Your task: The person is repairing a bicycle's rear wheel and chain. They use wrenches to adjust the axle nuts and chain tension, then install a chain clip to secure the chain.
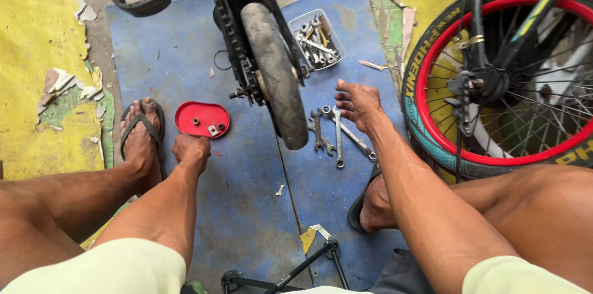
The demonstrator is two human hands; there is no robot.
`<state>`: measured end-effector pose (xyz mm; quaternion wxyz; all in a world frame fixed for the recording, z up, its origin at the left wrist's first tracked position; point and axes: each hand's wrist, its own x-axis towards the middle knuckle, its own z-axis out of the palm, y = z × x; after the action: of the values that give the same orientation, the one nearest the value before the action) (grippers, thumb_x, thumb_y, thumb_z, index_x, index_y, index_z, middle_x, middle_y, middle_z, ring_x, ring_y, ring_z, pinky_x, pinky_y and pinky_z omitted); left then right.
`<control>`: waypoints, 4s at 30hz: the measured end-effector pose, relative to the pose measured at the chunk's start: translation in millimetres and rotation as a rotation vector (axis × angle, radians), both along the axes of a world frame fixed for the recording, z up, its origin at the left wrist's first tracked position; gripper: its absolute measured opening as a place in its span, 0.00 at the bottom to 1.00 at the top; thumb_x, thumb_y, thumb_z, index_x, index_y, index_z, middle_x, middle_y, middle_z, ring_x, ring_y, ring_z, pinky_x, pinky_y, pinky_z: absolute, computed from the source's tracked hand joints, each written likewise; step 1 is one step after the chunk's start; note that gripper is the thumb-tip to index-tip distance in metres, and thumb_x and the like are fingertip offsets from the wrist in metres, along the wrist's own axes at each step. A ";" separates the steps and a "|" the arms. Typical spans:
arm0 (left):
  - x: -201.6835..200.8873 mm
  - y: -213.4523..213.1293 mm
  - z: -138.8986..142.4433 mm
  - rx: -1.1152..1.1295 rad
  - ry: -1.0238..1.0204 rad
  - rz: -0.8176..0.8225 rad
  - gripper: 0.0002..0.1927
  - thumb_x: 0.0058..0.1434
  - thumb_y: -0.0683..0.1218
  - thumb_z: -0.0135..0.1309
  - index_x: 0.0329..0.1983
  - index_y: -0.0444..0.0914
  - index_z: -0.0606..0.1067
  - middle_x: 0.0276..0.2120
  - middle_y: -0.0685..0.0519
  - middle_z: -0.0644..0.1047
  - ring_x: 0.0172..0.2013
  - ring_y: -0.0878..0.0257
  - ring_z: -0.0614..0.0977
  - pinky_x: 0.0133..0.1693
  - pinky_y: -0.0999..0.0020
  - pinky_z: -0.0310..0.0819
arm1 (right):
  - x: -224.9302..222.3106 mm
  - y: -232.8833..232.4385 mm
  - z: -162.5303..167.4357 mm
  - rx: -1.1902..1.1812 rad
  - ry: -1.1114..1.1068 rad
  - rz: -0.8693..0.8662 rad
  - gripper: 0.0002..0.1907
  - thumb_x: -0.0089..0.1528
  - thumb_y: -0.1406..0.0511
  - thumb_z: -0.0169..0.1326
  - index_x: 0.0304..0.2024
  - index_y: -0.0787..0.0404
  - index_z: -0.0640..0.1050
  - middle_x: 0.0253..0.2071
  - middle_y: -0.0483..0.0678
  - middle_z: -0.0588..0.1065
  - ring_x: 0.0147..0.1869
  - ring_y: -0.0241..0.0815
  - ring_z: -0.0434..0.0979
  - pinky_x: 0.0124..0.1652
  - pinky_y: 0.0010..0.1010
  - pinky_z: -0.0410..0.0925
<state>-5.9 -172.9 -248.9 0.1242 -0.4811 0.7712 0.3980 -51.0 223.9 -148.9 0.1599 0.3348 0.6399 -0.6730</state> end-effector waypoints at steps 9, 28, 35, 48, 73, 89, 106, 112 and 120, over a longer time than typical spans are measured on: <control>-6.3 -1.1 -41.2 -0.217 0.180 -0.427 0.18 0.61 0.46 0.59 0.54 0.42 0.78 0.51 0.41 0.76 0.53 0.42 0.76 0.53 0.49 0.70 | 25.9 -0.9 -41.3 0.098 -0.170 0.035 0.11 0.61 0.60 0.62 0.41 0.60 0.79 0.32 0.44 0.78 0.30 0.34 0.76 0.27 0.25 0.69; -28.7 -1.2 -83.4 -0.282 0.212 -0.899 0.10 0.56 0.44 0.58 0.41 0.42 0.83 0.43 0.43 0.80 0.46 0.43 0.81 0.47 0.51 0.77 | 43.1 -8.6 -36.1 0.154 -0.178 0.164 0.16 0.61 0.60 0.61 0.47 0.62 0.79 0.33 0.46 0.78 0.31 0.34 0.77 0.27 0.25 0.70; -21.8 3.7 -84.7 -0.432 0.316 -1.110 0.14 0.49 0.41 0.58 0.40 0.32 0.77 0.41 0.38 0.79 0.46 0.41 0.79 0.46 0.49 0.75 | 45.1 -16.9 -31.4 0.215 -0.189 0.194 0.15 0.61 0.61 0.61 0.47 0.64 0.80 0.34 0.48 0.79 0.31 0.35 0.77 0.27 0.26 0.71; -16.5 3.7 -72.4 -0.324 0.299 -1.150 0.09 0.52 0.38 0.56 0.37 0.33 0.76 0.42 0.37 0.78 0.47 0.38 0.78 0.49 0.47 0.73 | 47.9 -22.7 -42.9 0.196 -0.221 0.219 0.19 0.62 0.61 0.60 0.51 0.65 0.78 0.35 0.49 0.78 0.31 0.36 0.78 0.27 0.27 0.70; 10.3 51.4 -23.6 -0.182 0.193 -0.410 0.12 0.54 0.44 0.51 0.34 0.33 0.82 0.39 0.29 0.80 0.46 0.34 0.81 0.53 0.46 0.74 | 62.6 -37.6 -62.8 0.231 -0.182 0.414 0.11 0.63 0.64 0.57 0.41 0.68 0.80 0.29 0.50 0.78 0.29 0.38 0.78 0.26 0.32 0.71; 101.5 136.3 153.9 0.308 0.100 -0.304 0.12 0.48 0.44 0.63 0.21 0.31 0.75 0.22 0.43 0.79 0.19 0.57 0.78 0.21 0.61 0.70 | 159.7 -113.0 114.3 0.442 0.236 1.024 0.19 0.58 0.63 0.62 0.49 0.65 0.79 0.32 0.54 0.82 0.29 0.43 0.82 0.24 0.33 0.78; 10.3 74.8 304.5 0.634 0.347 -0.574 0.15 0.61 0.49 0.61 0.40 0.33 0.76 0.29 0.49 0.78 0.21 0.65 0.73 0.18 0.69 0.63 | 41.6 -39.8 229.7 0.389 0.322 0.766 0.20 0.67 0.56 0.50 0.51 0.65 0.78 0.50 0.51 0.80 0.47 0.43 0.85 0.32 0.35 0.78; -31.0 63.2 276.6 0.629 0.509 -0.419 0.19 0.63 0.54 0.58 0.43 0.34 0.74 0.30 0.51 0.77 0.22 0.66 0.75 0.21 0.70 0.66 | 7.3 -56.3 238.1 0.307 0.435 0.684 0.22 0.66 0.55 0.52 0.53 0.64 0.76 0.53 0.49 0.79 0.50 0.43 0.83 0.34 0.35 0.78; -50.6 88.6 257.6 0.484 0.575 -0.281 0.26 0.61 0.59 0.57 0.48 0.31 0.75 0.32 0.49 0.76 0.28 0.64 0.74 0.27 0.65 0.66 | -59.7 -97.9 269.2 0.165 0.667 0.623 0.19 0.66 0.58 0.55 0.52 0.65 0.76 0.54 0.52 0.79 0.49 0.43 0.84 0.33 0.33 0.79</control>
<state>-56.5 -84.3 8.8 0.0664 -0.1966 0.7167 0.6658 -110.7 125.9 120.4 0.1130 -0.0966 0.7778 -0.6107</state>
